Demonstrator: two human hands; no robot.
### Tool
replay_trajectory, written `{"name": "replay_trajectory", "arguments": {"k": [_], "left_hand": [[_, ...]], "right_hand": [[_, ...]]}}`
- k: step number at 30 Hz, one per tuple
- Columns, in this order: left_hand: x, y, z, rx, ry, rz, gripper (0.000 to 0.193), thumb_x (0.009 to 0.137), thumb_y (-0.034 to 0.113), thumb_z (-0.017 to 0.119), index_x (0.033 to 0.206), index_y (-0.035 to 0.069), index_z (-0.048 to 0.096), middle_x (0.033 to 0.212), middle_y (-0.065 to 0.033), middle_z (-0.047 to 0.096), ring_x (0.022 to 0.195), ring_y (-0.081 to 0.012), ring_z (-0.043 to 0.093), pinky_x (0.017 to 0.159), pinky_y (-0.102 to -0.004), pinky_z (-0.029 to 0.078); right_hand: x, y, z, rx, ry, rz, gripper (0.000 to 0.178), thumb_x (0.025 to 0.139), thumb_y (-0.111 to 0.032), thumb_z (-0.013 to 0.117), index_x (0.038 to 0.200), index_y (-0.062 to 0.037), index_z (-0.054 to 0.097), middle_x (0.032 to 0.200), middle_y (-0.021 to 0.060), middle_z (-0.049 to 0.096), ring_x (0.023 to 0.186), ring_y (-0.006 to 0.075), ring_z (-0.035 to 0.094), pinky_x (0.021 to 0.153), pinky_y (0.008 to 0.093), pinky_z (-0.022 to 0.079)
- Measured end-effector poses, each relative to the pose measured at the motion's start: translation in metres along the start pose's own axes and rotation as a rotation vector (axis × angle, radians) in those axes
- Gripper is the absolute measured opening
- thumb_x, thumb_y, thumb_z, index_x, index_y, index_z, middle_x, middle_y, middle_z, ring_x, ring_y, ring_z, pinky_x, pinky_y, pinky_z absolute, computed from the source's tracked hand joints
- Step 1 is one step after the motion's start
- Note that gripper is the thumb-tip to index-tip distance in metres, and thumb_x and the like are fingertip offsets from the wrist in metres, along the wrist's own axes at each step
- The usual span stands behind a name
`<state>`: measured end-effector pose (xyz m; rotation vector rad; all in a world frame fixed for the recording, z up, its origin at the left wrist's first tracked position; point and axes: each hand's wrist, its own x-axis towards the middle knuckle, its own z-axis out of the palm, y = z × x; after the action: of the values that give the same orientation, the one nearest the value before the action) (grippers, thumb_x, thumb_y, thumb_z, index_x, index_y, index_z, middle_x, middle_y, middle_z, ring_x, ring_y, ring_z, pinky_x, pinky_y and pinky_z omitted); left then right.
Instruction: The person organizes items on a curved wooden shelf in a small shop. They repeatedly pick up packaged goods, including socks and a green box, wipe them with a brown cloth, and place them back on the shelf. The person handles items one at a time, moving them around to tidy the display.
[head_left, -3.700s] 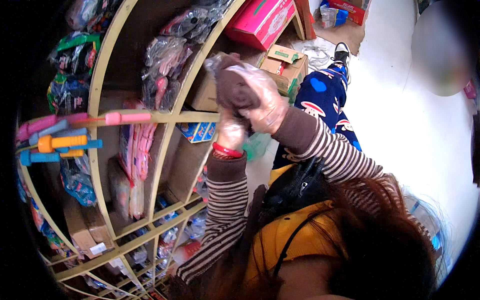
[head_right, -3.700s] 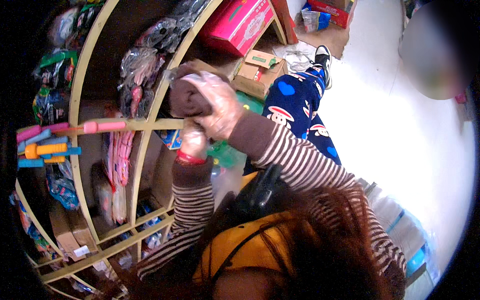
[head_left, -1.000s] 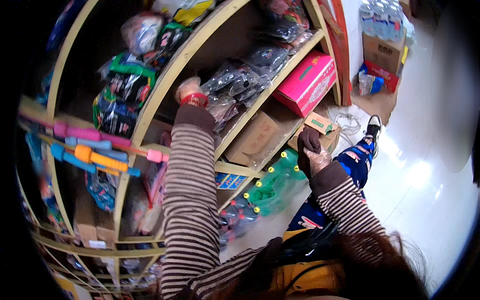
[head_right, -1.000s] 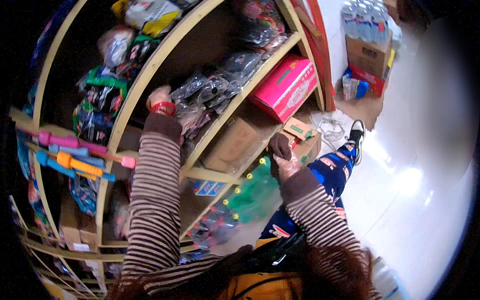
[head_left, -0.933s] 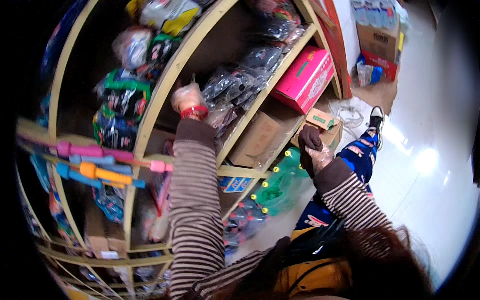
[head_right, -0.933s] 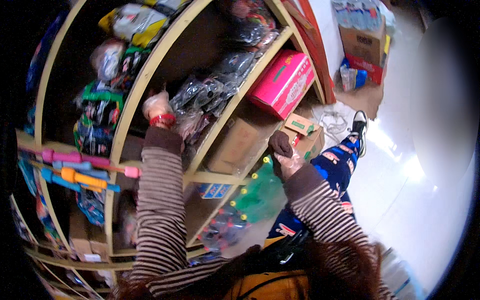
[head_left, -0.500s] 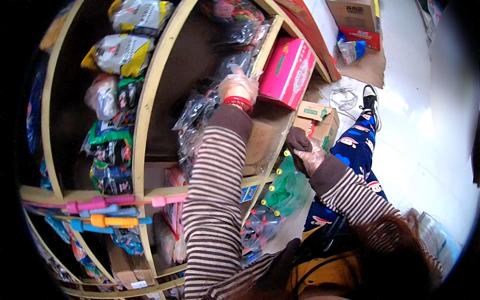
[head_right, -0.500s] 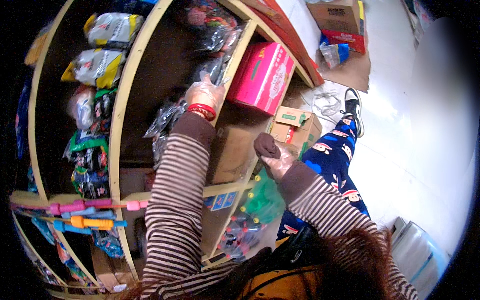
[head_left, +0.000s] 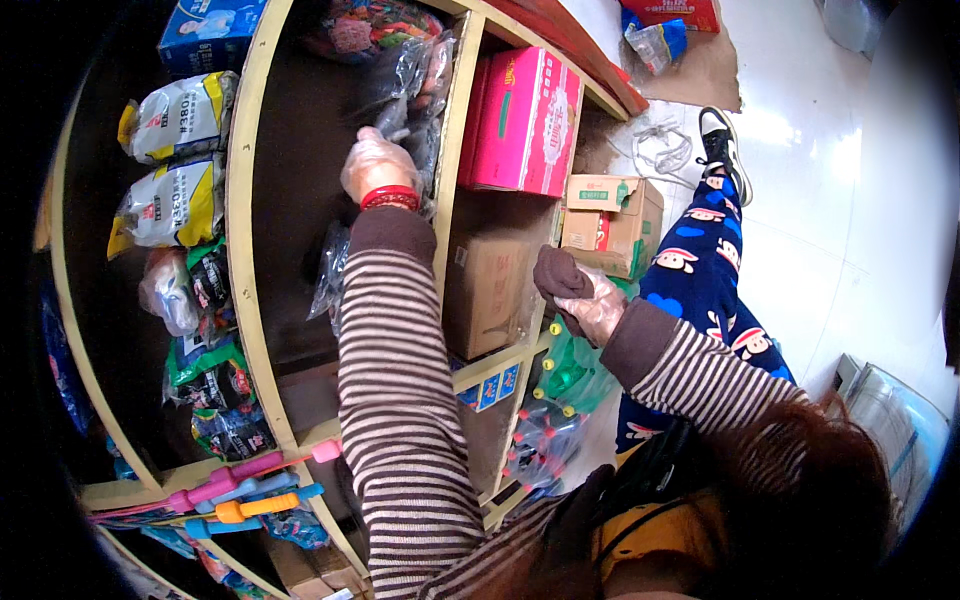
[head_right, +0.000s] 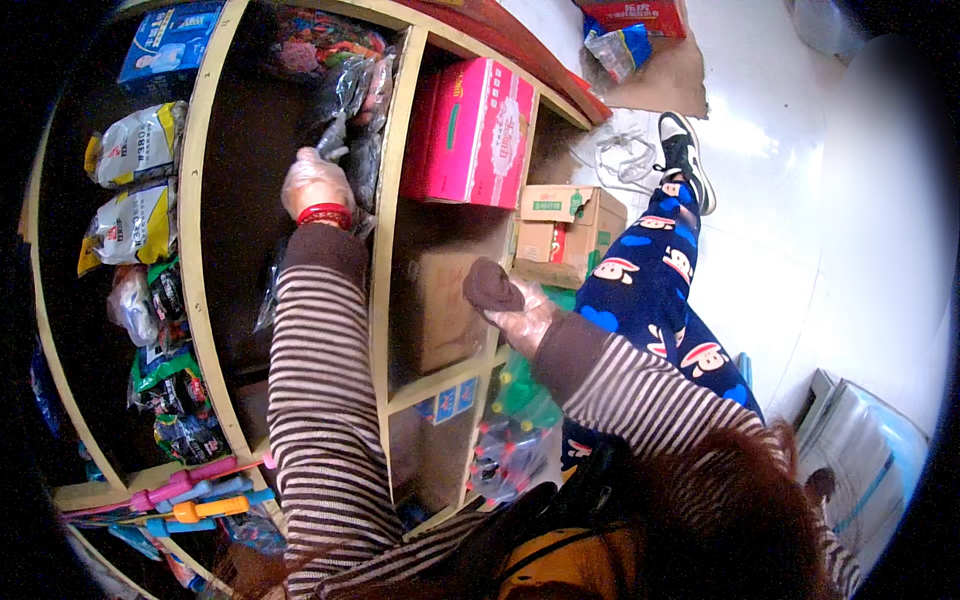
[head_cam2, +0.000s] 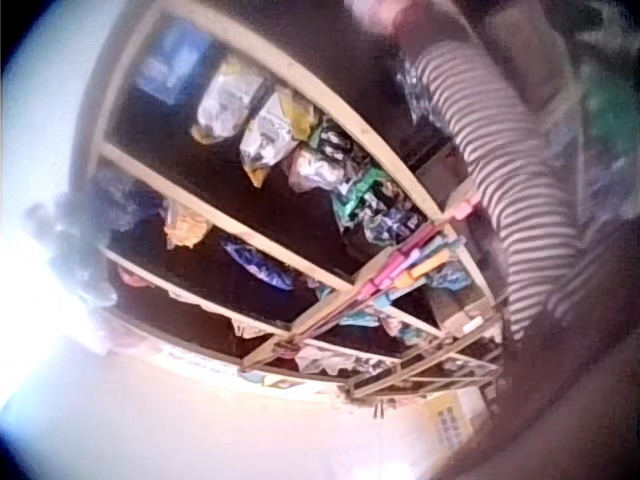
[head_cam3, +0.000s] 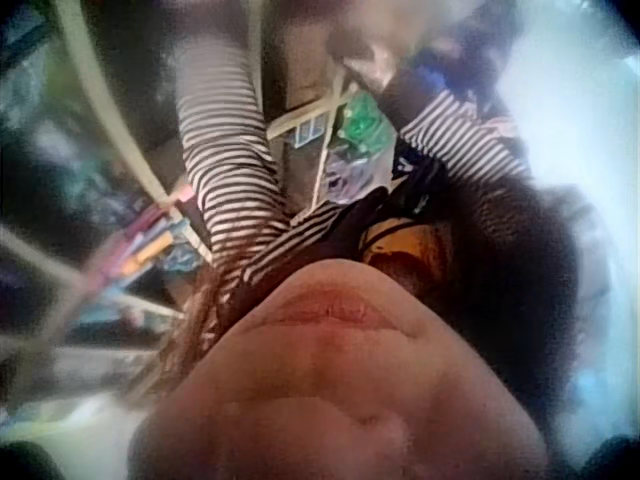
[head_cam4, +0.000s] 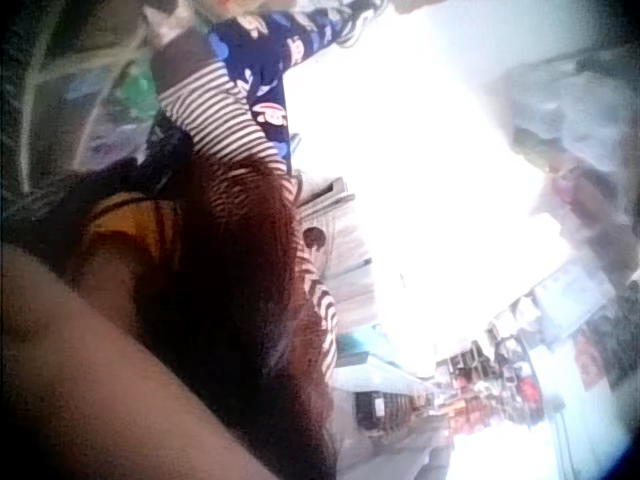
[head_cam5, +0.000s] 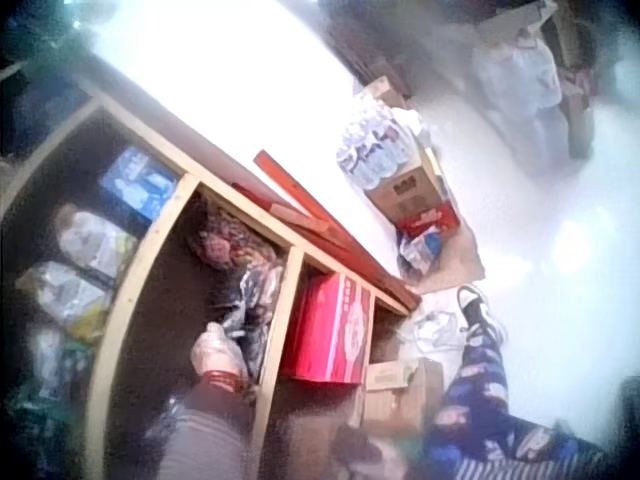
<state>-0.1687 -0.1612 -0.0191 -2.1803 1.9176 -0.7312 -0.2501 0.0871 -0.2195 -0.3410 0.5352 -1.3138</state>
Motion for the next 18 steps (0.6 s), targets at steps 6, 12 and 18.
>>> {"name": "replay_trajectory", "arguments": {"k": [6, 12, 18], "left_hand": [[-0.055, -0.023, -0.05, 0.071, 0.341, 0.296, 0.015, 0.084, 0.017, 0.055, 0.097, 0.008, 0.056, 0.092, -0.0174, 0.065, 0.079, -0.0371, 0.065, 0.069, -0.0462, 0.052], [-0.154, -0.057, -0.072, -0.178, 0.554, 0.573, 0.028, 0.073, 0.015, 0.063, 0.099, 0.006, 0.058, 0.096, -0.0162, 0.062, 0.08, -0.0337, 0.062, 0.07, -0.0435, 0.052], [-0.255, -0.069, -0.055, -0.795, 0.521, 0.219, 0.024, 0.087, 0.008, 0.056, 0.11, 0.005, 0.058, 0.092, -0.0161, 0.065, 0.078, -0.0289, 0.064, 0.074, -0.0371, 0.049]], "right_hand": [[0.0, 0.001, -0.004, 0.047, 0.004, -0.04, 0.045, 0.082, 0.002, 0.061, 0.126, -0.0021, 0.049, 0.12, 0.0061, 0.057, 0.112, 0.0154, 0.053, 0.099, 0.0309, 0.04], [-0.003, 0.002, -0.007, 0.208, 0.043, 0.032, 0.044, 0.087, -0.006, 0.058, 0.129, -0.0034, 0.046, 0.117, 0.0076, 0.058, 0.107, 0.0199, 0.055, 0.095, 0.0345, 0.042], [-0.02, -0.001, -0.005, 0.23, -0.158, -0.103, 0.06, 0.083, -0.011, 0.064, 0.135, -0.0043, 0.036, 0.128, 0.0094, 0.049, 0.12, 0.0236, 0.046, 0.101, 0.0388, 0.036]]}}
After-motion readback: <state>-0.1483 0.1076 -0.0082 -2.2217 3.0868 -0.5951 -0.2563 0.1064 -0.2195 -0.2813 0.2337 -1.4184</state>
